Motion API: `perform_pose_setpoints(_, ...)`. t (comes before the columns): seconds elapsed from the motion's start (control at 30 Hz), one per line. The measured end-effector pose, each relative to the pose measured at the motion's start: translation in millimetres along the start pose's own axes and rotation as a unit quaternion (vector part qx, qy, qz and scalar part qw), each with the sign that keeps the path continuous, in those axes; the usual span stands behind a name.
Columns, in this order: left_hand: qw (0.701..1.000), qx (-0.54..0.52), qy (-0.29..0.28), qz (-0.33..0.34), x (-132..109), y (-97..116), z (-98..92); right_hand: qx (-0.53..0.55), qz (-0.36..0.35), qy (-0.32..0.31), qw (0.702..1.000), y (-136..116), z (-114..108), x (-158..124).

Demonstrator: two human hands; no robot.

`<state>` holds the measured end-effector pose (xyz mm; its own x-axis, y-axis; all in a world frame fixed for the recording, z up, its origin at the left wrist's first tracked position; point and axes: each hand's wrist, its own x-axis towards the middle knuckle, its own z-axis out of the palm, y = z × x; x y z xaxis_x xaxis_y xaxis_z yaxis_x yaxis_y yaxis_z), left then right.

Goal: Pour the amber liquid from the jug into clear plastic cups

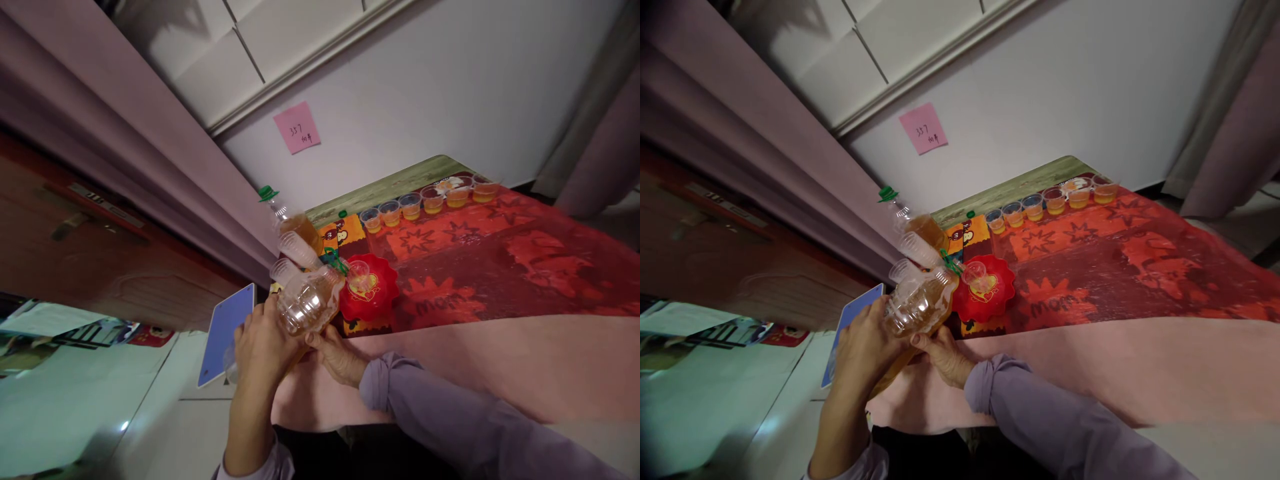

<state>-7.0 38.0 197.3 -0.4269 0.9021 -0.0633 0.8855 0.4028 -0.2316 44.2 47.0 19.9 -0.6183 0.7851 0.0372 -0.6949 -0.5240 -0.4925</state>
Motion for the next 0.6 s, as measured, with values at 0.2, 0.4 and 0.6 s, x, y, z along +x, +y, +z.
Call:
perform_pose_setpoints(0.2, 1.0, -0.002, -0.009, 0.001, -0.2, 1.4, -2.6, -0.006, -0.001, -0.002, 1.0, 2.9, -2.5, 0.6)
perform_pose_setpoints(0.4, 1.0, -0.003, -0.007, -0.003, -0.7, 2.1, -3.6, -0.001, -0.007, 0.0, 1.0, 1.8, -0.9, 0.4)
perform_pose_setpoints(0.6, 1.0, -0.001, -0.005, -0.001, -0.8, 1.3, -2.6, 0.004, -0.011, -0.006, 1.0, 5.1, -2.5, 1.4)
